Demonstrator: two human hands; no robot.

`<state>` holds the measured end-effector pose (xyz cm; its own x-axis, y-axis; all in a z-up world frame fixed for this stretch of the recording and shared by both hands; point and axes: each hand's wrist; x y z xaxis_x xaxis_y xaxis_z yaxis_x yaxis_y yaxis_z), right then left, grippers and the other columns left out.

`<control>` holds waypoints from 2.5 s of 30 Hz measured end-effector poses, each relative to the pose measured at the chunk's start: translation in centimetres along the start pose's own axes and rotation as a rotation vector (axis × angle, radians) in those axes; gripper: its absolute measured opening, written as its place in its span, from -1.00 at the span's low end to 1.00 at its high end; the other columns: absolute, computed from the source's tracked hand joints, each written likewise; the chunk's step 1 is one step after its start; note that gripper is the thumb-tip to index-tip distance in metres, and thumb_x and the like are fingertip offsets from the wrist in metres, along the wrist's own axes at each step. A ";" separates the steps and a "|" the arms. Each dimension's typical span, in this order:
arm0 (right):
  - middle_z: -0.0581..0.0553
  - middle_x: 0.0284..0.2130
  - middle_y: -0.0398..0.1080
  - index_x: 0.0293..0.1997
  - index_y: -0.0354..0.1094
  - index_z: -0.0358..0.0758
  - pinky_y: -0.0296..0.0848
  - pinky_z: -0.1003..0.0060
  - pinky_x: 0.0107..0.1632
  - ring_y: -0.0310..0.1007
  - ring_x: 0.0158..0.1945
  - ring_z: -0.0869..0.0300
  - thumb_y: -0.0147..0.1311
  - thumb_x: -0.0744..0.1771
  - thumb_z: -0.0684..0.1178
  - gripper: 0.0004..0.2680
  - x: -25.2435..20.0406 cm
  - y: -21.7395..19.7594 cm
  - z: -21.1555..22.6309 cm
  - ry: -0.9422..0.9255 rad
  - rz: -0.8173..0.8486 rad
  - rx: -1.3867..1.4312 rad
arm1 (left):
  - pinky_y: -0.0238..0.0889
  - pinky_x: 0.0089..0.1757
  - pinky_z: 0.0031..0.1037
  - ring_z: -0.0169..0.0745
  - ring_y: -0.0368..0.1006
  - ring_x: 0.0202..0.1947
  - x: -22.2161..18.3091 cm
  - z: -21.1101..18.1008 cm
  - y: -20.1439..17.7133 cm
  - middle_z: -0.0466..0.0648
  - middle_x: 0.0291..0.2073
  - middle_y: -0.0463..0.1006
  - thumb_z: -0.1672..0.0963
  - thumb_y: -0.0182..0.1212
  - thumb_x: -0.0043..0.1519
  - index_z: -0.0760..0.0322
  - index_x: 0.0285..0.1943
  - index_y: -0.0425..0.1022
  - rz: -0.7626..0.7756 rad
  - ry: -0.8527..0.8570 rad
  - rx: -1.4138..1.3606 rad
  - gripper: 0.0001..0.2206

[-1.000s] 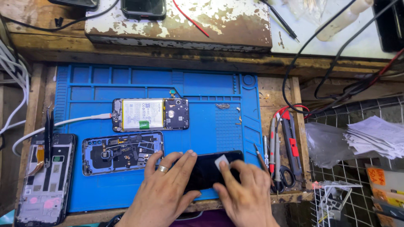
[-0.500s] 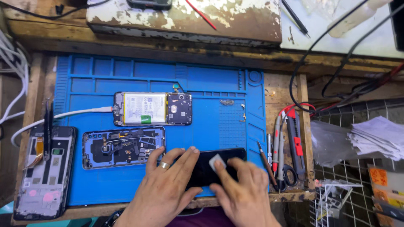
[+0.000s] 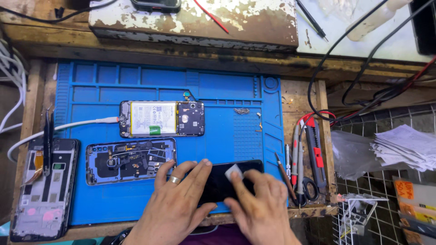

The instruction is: The person manipulates internal smartphone components on a workbench. They handle a mobile screen, disconnect ribbon cables, and use a cloth to wipe the surface of a mobile device.

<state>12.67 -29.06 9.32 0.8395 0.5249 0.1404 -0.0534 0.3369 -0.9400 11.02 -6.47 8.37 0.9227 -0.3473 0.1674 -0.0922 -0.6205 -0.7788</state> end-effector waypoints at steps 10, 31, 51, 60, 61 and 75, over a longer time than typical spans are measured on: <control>-0.12 -0.04 0.38 0.07 0.49 -0.08 0.21 -0.04 0.12 0.33 0.05 -0.05 0.28 0.18 0.08 -0.63 -2.1 1.8 -1.9 0.109 -0.087 -0.063 | -0.09 0.19 0.14 0.18 0.26 0.21 -0.2 -0.2 0.0 0.19 0.22 0.40 0.00 0.41 0.03 0.55 0.37 0.21 -0.005 0.021 0.004 -0.22; 0.15 -0.40 0.46 -0.30 0.59 0.08 0.26 0.12 -0.17 0.43 -0.29 0.14 0.37 0.08 -0.04 -0.79 -3.5 5.4 -4.2 -0.144 -0.369 0.007 | 0.23 0.05 -0.11 -0.14 0.43 0.11 -8.7 3.3 3.8 0.02 0.13 0.54 0.09 0.18 0.17 0.15 0.05 0.55 -0.340 0.101 0.442 -0.72; -0.05 -0.30 0.43 -0.22 0.52 -0.18 0.36 0.14 -0.09 0.48 -0.21 0.09 0.32 0.16 -0.17 -0.82 -1.8 1.2 -1.6 -0.191 -0.273 0.147 | 0.36 -0.43 -0.32 -0.24 0.53 -0.42 -14.3 9.3 10.9 -0.19 -0.38 0.60 -0.03 0.32 0.03 -0.02 -0.28 0.53 -0.314 0.297 0.539 -0.81; -0.06 -0.29 0.42 -0.19 0.50 -0.19 0.36 0.13 -0.06 0.48 -0.19 0.08 0.29 0.18 -0.17 -0.82 -1.7 0.7 -1.4 -0.187 -0.251 0.150 | 0.38 -0.52 -0.35 -0.26 0.53 -0.54 -14.1 10.3 11.5 -0.18 -0.51 0.62 -0.01 0.26 -0.11 0.00 -0.44 0.57 -0.349 0.322 0.550 -0.84; -0.07 -0.28 0.43 -0.19 0.50 -0.20 0.36 0.13 -0.06 0.48 -0.18 0.08 0.28 0.18 -0.17 -0.81 -1.7 0.7 -1.4 -0.194 -0.251 0.155 | 0.38 -0.52 -0.35 -0.26 0.53 -0.53 -14.0 10.1 11.1 -0.19 -0.51 0.62 0.00 0.25 -0.11 -0.01 -0.45 0.57 -0.352 0.325 0.545 -0.85; -0.10 -0.22 0.45 -0.12 0.47 -0.27 0.34 0.15 -0.11 0.50 -0.15 0.08 0.25 0.20 -0.19 -0.79 -0.5 -0.2 -0.8 -0.275 -0.291 0.089 | 0.23 -0.55 -0.45 -0.23 0.49 -0.57 -9.2 6.6 4.0 -0.05 -0.51 0.60 -0.17 0.36 0.17 0.20 -0.42 0.57 -0.373 0.421 0.465 -0.57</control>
<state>12.66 -30.00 9.22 0.6512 0.5833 0.4856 0.1079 0.5622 -0.8199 4.65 -1.12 -0.25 0.6310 -0.4699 0.6172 0.4552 -0.4201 -0.7851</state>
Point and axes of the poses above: each hand's wrist, its own x-axis towards the middle knuckle, its own y-axis out of the palm, z = x × y
